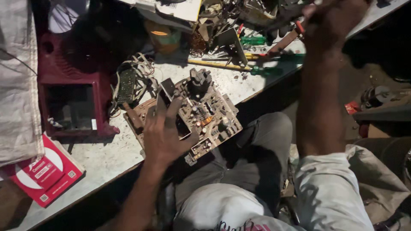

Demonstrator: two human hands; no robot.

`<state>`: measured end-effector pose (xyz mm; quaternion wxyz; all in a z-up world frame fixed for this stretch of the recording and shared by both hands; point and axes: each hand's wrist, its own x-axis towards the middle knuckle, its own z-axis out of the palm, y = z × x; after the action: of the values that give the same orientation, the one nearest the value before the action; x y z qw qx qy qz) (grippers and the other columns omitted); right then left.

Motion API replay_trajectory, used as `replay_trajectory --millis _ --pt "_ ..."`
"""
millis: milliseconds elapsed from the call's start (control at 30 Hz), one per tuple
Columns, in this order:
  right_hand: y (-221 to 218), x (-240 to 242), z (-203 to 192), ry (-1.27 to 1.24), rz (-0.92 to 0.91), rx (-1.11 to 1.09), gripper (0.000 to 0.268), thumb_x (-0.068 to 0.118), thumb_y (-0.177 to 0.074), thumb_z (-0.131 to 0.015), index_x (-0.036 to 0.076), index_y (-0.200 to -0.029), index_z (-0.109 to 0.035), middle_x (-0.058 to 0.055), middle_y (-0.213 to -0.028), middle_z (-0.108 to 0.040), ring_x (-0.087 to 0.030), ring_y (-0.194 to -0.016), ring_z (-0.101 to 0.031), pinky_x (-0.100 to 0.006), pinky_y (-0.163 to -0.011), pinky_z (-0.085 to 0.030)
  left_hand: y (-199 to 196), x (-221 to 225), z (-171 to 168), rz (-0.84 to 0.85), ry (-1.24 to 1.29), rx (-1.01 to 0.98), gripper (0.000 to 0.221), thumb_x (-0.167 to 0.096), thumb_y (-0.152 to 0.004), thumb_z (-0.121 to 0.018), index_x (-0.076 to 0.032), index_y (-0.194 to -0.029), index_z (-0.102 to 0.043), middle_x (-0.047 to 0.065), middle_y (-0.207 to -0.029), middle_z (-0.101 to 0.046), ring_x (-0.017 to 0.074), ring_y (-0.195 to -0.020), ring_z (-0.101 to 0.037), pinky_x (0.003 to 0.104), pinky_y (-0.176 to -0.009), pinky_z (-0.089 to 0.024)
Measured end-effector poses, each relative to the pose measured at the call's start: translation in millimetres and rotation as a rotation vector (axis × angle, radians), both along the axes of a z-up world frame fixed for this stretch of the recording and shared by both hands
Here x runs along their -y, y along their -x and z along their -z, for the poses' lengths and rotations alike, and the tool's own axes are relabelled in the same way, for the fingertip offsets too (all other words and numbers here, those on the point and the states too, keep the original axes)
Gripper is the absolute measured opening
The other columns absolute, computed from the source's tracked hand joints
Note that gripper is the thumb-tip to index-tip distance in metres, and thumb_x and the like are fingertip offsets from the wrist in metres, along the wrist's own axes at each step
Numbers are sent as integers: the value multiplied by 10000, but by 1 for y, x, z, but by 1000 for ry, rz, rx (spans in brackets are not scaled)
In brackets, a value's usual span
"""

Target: The person disassembles electronic components by hand and using tools, including removing a metal plate and prying at a circuit board.

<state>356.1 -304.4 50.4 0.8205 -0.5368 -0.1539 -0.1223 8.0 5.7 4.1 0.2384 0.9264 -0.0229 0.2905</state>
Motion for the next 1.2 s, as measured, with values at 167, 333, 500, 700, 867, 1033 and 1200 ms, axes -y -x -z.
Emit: replay_trajectory --millis 167,333,500,700,867,1033,1200 --pt "76 39 -1 0 183 6 83 60 -1017 -579 2 -1044 -632 -138 -943 -646 -230 -825 -681 -355 -695 -553 5 -3 3 43 92 -92 921 -426 -808 -803 -199 -1551 -309 409 -1420 -475 594 -1143 -574 625 -1004 -480" --pt "161 81 8 105 320 50 117 26 -1016 -570 -3 -1115 -625 -144 -1036 -652 -232 -927 -705 -358 -765 -583 8 -4 2 52 98 -82 938 -404 -805 -812 -217 -1566 -297 398 -1458 -455 595 -1182 -562 631 -1045 -473" --pt "223 92 10 1126 673 417 91 8 -1056 -551 12 -1095 -633 -139 -1112 -696 -219 -1027 -753 -371 -812 -629 10 -4 2 61 109 -76 936 -407 -808 -821 -217 -1563 -301 387 -1467 -455 588 -1173 -556 623 -1030 -471" --pt "265 71 14 23 130 77 509 10 -1000 -479 -138 -1486 -506 -219 -1473 -579 -274 -1269 -627 -379 -1109 -534 11 -6 2 78 122 -75 980 -400 -823 -828 -225 -1610 -271 348 -1455 -483 542 -1223 -568 605 -1068 -468" --pt "266 94 42 -240 94 -143 399 8 -994 -467 -86 -1375 -535 -203 -1293 -599 -298 -1126 -666 -397 -1016 -568 13 -7 -5 88 151 -108 1134 -378 -752 -867 -115 -1633 -202 303 -1502 -492 537 -1337 -511 590 -1122 -428" --pt "274 110 71 -306 -101 -137 96 9 -1127 -467 -13 -1083 -550 -132 -845 -542 -268 -678 -601 -370 -658 -547 14 -10 -9 118 265 -207 1225 -342 -694 -892 -75 -1635 -155 264 -1587 -425 476 -1377 -491 541 -1170 -411" --pt "277 117 87 -233 -53 -119 156 8 -1110 -453 7 -965 -510 -121 -783 -479 -263 -588 -534 -380 -657 -554 14 -19 -11 218 407 -264 1281 -241 -614 -846 -75 -1648 -108 231 -1656 -363 452 -1473 -410 516 -1244 -332"
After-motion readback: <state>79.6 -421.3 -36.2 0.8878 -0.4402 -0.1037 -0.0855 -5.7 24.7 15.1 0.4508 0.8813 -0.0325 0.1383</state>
